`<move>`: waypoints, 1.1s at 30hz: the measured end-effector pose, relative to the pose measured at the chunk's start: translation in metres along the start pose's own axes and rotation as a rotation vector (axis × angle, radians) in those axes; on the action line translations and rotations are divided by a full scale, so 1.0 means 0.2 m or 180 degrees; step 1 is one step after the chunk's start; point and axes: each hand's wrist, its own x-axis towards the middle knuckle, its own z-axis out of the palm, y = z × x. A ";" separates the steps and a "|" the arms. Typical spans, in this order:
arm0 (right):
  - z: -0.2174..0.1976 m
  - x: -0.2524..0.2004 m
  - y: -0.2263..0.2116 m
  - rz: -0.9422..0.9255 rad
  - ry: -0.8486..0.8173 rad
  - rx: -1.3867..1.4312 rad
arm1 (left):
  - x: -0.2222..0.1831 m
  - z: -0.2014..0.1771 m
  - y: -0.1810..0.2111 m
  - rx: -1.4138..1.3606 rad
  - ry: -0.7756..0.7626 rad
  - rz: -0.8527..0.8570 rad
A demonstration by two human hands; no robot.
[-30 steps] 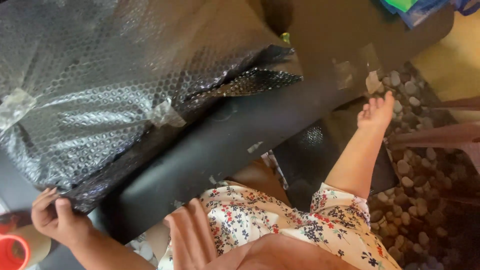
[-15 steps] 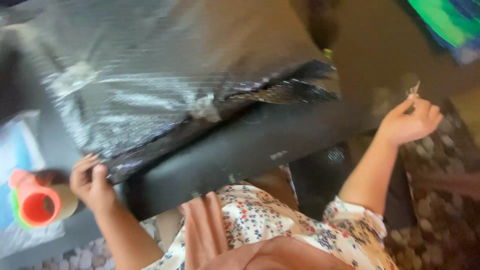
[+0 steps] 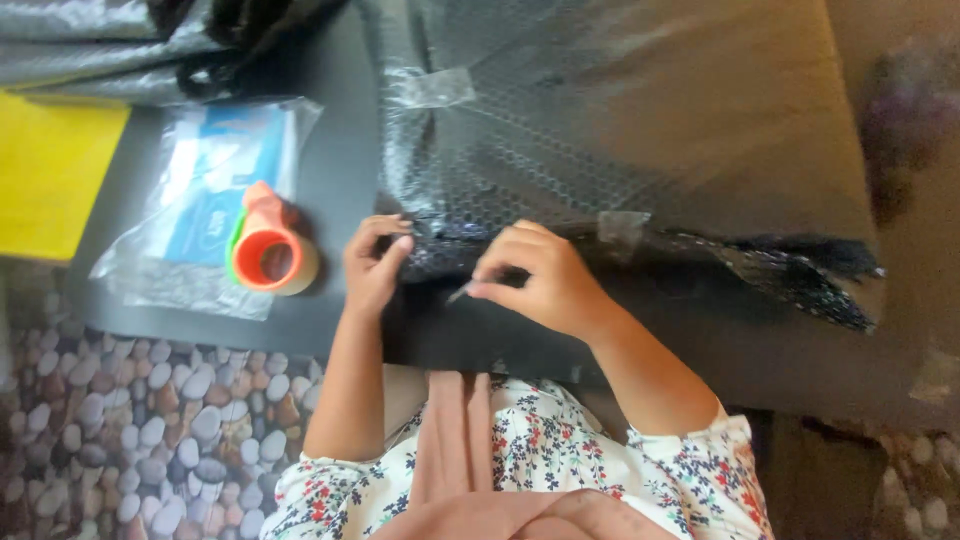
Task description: The person wraps a blue object in black bubble wrap and secures it using tape from a dispenser.
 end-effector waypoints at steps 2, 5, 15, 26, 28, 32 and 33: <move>0.15 0.08 0.07 -0.0030 -0.0476 -0.0556 | 0.02 0.01 0.03 0.0105 -0.0048 0.0007; 0.30 0.12 0.19 -0.0059 -0.0580 -0.1756 | 0.02 0.00 0.03 0.0102 -0.0056 -0.0069; 0.42 0.02 0.32 -0.1075 0.0224 -0.2720 | 0.04 -0.02 -0.01 -0.0127 -0.0183 0.0048; 0.52 0.01 0.33 -0.1319 0.0420 -0.2621 | 0.04 -0.03 0.03 -0.0122 -0.0174 0.0072; 0.54 0.00 0.36 -0.1281 0.0474 -0.2714 | 0.03 -0.04 0.06 -0.0174 -0.0179 0.0013; 0.56 -0.02 0.39 -0.1121 0.0615 -0.2868 | 0.00 -0.05 0.14 -0.0425 -0.0092 0.0045; 0.57 -0.02 0.39 -0.1122 0.0623 -0.2869 | -0.01 -0.04 0.15 -0.0424 -0.0097 0.0051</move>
